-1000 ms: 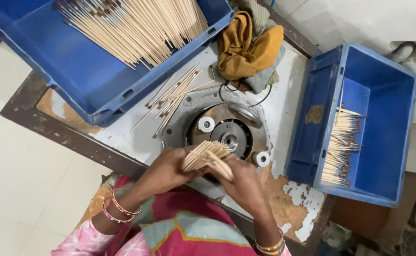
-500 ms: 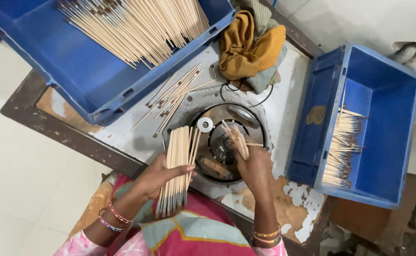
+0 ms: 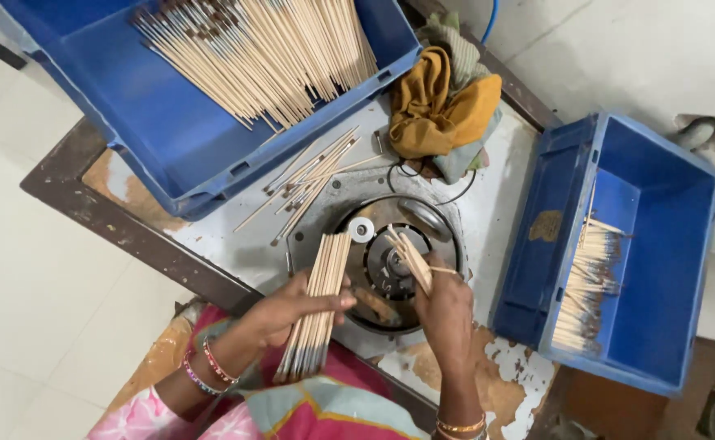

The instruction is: Processing and bundling incense sticks using an industrial machine.

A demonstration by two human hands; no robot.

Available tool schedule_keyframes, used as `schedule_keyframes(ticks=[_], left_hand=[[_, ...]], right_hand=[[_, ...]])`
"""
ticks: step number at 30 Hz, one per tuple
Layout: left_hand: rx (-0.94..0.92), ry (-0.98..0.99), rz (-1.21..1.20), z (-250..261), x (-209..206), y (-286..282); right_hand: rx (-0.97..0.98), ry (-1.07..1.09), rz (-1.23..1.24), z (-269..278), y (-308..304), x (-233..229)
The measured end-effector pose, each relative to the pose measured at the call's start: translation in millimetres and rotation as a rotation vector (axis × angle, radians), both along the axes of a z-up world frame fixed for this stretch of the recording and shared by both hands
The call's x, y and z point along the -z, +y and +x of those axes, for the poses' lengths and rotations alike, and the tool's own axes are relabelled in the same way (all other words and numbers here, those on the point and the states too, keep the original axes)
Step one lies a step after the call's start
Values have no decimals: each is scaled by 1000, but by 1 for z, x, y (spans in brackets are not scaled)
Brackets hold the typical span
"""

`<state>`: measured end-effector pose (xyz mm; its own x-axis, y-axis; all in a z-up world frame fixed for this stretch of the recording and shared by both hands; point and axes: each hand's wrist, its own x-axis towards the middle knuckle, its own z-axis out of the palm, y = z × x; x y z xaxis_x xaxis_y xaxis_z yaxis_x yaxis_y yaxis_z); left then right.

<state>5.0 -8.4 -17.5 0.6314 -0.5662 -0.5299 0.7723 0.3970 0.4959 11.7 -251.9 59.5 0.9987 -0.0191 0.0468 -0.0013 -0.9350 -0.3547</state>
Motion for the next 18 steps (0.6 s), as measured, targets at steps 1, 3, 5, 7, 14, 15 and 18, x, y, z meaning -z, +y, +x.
schedule_keyframes(ticks=[1, 3, 5, 7, 14, 15, 18], left_hand=[[-16, 7, 0, -6, 8, -1], [-20, 72, -46, -15, 23, -2], [-6, 36, -68, -6, 15, 6], [9, 2, -91, 14, 2, 17], [-111, -758, 790, 206, -76, 130], [-21, -1050, 1302, 247, -67, 143], [252, -1854, 1834, 304, 2, 199]], right_hand=[[-16, 7, 0, 2, -1, 6], [45, 45, -47, 5, 0, 19], [71, 90, -72, 6, 4, 21], [99, 137, -98, 4, 0, 26], [286, -34, 1175, -8, -13, -37], [337, 37, 1638, -3, -16, -51], [238, 204, 2171, -5, -43, -1]])
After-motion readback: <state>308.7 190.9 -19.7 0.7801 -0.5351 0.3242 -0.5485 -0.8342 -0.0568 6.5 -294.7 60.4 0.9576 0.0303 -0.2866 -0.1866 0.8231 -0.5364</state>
